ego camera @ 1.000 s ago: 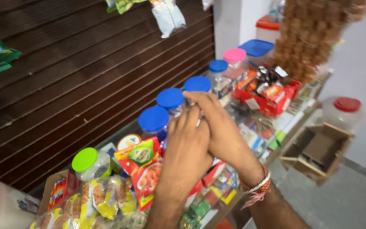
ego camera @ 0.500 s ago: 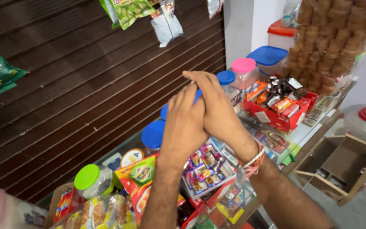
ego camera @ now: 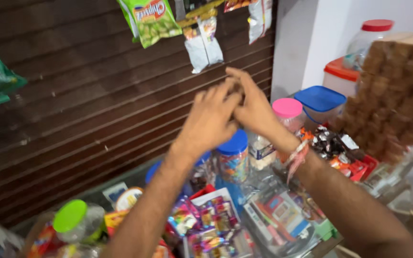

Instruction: The person arranges various snack packets on a wall-mounted display rack. They pick up packets from a counter, hang them on hooks, and adjust their positions to organize the display. The person handles multiple snack brands and types, including chips and biscuits.

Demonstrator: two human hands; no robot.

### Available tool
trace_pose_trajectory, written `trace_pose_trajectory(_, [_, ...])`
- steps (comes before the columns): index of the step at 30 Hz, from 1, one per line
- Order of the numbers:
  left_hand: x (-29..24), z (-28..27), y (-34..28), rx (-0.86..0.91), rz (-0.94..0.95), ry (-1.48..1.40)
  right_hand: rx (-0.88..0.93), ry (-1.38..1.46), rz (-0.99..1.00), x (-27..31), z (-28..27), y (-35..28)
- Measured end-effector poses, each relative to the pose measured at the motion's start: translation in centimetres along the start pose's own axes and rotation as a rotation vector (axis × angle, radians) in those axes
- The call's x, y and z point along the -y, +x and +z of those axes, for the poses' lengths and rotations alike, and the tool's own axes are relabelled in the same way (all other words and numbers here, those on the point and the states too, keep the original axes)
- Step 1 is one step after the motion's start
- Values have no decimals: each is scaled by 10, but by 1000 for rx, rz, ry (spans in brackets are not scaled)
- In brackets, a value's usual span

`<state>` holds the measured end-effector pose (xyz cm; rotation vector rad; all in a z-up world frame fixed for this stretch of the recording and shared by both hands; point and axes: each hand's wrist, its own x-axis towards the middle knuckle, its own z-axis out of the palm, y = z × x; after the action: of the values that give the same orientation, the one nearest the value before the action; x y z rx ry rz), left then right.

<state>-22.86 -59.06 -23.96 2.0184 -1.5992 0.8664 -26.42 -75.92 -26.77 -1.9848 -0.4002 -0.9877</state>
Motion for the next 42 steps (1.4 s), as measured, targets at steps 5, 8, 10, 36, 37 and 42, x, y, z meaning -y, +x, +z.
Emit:
trace_pose_trajectory(5, [37, 31, 50, 49, -50, 143, 118, 372, 129, -116, -8, 62])
trace_pose_trajectory(8, [60, 38, 79, 116, -78, 345, 114, 382, 190, -182, 5, 110])
trace_pose_trajectory(10, [74, 37, 92, 164, -95, 460, 84, 393, 199, -220, 19, 147])
trace_pose_trajectory(36, [148, -9, 268, 358, 346, 750, 78, 755, 77, -178, 4, 237])
trace_pose_trajectory(37, [144, -4, 273, 331, 440, 814, 55, 727, 64, -173, -3, 231])
trace_pose_trajectory(42, [125, 7, 295, 415, 613, 1083, -23, 530, -5, -162, -33, 215])
